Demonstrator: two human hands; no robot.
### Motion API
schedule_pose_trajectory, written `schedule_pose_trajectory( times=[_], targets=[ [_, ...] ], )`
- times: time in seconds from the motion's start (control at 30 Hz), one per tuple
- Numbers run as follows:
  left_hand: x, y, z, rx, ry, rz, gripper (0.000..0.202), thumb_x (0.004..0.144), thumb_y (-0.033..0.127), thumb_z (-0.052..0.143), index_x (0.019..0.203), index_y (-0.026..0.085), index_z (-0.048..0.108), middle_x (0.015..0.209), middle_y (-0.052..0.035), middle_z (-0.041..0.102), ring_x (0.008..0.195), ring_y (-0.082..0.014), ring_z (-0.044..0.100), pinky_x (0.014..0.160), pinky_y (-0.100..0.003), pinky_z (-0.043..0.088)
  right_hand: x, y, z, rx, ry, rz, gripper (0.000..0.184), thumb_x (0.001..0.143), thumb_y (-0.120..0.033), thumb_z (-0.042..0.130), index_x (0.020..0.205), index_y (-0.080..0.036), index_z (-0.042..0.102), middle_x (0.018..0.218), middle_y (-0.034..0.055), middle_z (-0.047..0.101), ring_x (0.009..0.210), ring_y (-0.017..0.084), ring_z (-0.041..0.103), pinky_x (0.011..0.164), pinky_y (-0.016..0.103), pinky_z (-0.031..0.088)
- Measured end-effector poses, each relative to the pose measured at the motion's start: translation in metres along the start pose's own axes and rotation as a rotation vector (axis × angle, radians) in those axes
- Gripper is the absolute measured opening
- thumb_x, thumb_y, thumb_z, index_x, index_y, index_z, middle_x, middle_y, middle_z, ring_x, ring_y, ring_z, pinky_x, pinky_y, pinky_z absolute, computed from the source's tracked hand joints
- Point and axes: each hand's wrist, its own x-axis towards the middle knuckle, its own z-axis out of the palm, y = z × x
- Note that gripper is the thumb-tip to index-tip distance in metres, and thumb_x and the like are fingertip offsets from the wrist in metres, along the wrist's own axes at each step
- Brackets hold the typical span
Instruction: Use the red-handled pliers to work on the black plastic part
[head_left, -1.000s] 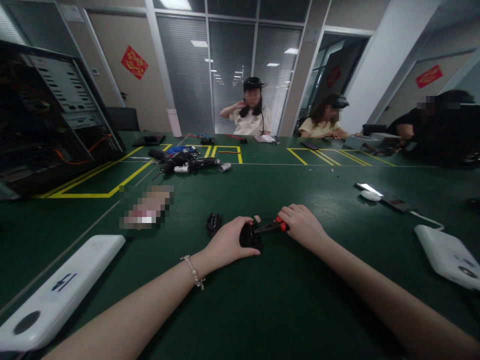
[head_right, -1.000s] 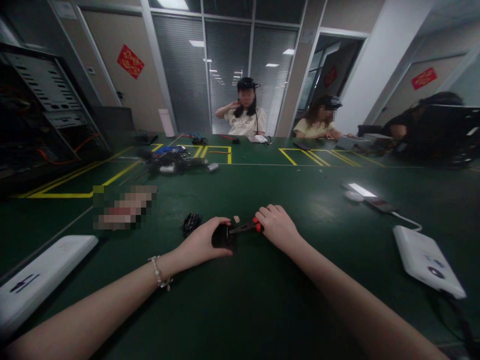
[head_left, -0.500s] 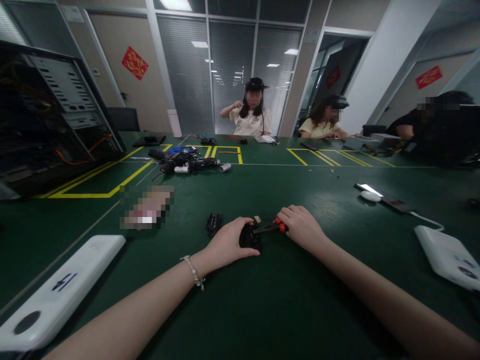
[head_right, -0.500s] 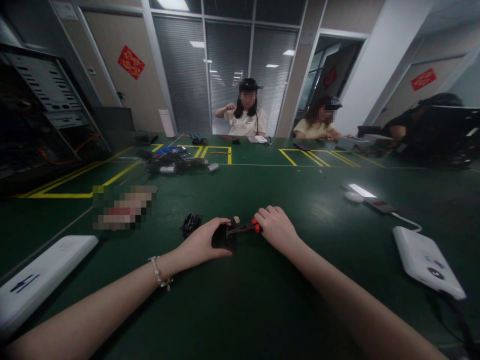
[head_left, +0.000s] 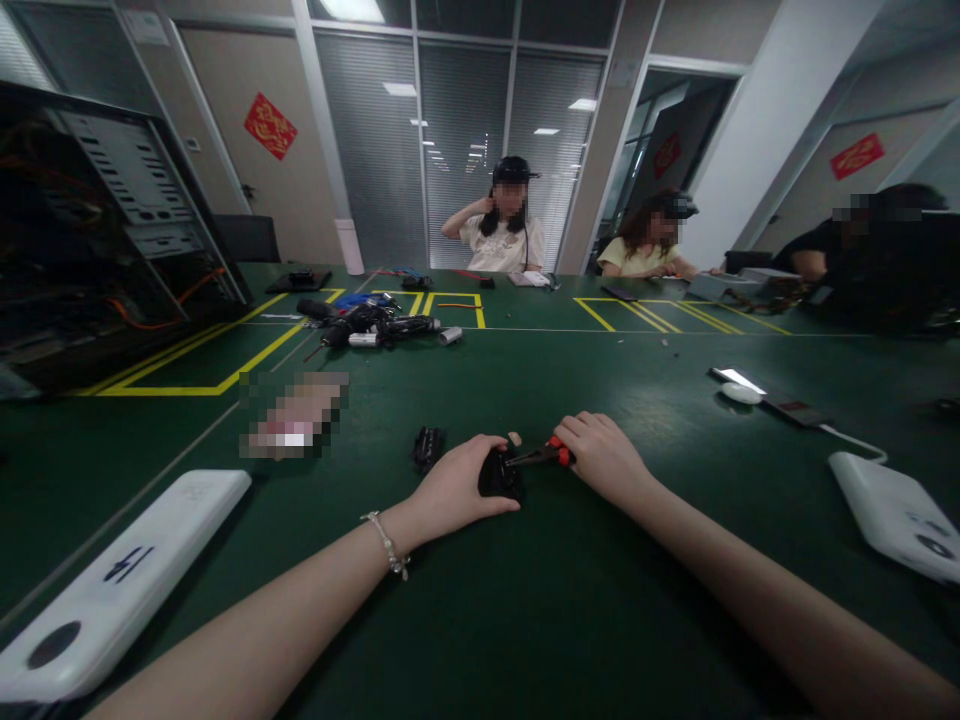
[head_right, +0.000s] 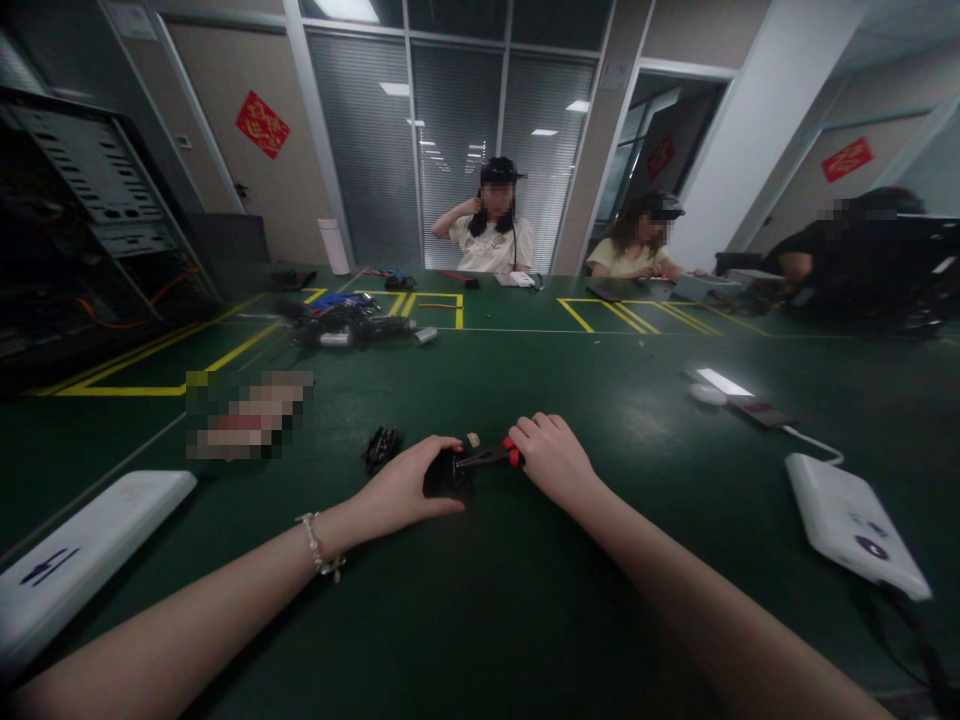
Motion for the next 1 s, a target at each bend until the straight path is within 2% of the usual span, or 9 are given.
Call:
schedule_pose_trajectory(
  times=[0.37, 0.73, 1.0],
  targets=[
    [-0.0008, 0.0015, -0.0001, -0.003, 0.003, -0.022, 0.064, 0.059, 0.044, 0.067, 0.114, 0.022, 0.043, 0.115, -0.0067, 0.050, 0.103, -0.0263, 0.049, 0.085, -0.039, 0.039, 0.0007, 0.0062, 0.0013, 0.029, -0.033, -0.023, 0.022, 0.065, -0.009, 0.052, 0.085, -0.017, 0.056, 0.086, 0.0048, 0.058, 0.079, 0.018, 0.048, 0.070, 0.030, 0.034],
    [-0.0006, 0.0044, -0.0019, -0.012, -0.018, -0.040, 0.062, 0.060, 0.042, 0.067, 0.114, 0.022, 0.043, 0.115, -0.0070, 0.050, 0.102, -0.0262, 0.049, 0.085, -0.039, 0.040, 0.0001, 0.0008, 0.0003, 0.012, -0.005, -0.002, 0.025, 0.064, -0.009, 0.054, 0.088, -0.016, 0.056, 0.088, 0.0054, 0.057, 0.081, 0.019, 0.048, 0.071, 0.031, 0.034],
    [-0.0004, 0.0020, 0.0004, 0.004, 0.008, -0.018, 0.063, 0.059, 0.042, 0.068, 0.113, 0.022, 0.043, 0.112, -0.0066, 0.051, 0.101, -0.0262, 0.049, 0.086, -0.040, 0.039, 0.0013, 0.0046, 0.0010, 0.023, -0.014, -0.025, 0.020, 0.064, -0.009, 0.052, 0.082, -0.017, 0.056, 0.084, 0.0051, 0.058, 0.078, 0.019, 0.048, 0.069, 0.030, 0.033]
  ],
)
